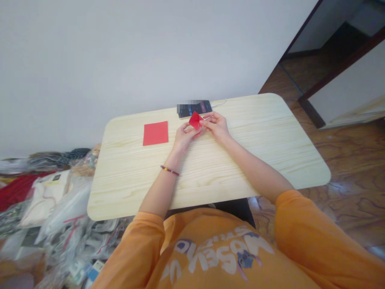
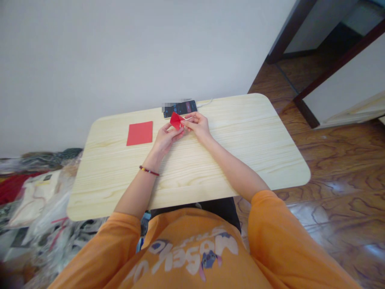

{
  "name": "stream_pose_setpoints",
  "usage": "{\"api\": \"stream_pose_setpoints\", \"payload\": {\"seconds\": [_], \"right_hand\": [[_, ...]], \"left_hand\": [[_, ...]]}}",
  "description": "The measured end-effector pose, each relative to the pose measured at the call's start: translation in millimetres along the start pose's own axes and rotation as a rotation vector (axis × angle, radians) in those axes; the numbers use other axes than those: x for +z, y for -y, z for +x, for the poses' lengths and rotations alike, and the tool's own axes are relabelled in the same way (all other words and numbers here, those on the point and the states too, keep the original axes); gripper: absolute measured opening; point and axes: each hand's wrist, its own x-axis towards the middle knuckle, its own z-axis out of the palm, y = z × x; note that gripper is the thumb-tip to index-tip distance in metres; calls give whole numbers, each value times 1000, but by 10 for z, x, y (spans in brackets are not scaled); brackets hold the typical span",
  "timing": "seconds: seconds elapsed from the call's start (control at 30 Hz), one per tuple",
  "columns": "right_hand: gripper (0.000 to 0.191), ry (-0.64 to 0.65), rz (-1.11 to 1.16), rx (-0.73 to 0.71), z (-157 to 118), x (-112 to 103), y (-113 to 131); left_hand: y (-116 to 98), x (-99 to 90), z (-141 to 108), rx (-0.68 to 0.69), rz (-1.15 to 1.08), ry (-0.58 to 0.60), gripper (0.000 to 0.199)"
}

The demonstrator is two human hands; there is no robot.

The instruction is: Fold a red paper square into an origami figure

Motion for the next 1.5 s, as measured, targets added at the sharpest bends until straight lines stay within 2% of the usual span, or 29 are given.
{"api": "stream_pose_setpoints", "payload": {"seconds": [0.23, 0.43, 0.67, 1.17, 1.3, 1.5], "right_hand": [[40, -8, -14, -11, 14, -4, -38], [41, -71, 14, -5, -15, 24, -21], [35, -176, 20, -34, 25, -10, -16], [36, -247, 118, -51, 79, -53, -5], [34, -231, 143, -31, 82, -55, -1], [34, -140, 136, 11, 21, 18, -31]], "left_hand": [[88, 20, 62, 59, -5, -58, 52], [140, 45, 82, 121, -14, -102, 49], [124, 45, 65, 102, 24, -116, 43], [113, -9, 66, 63, 60, -72, 35], [130, -12, 80, 113, 46, -53, 38], [157, 34, 58, 165, 10, -40, 44]]}}
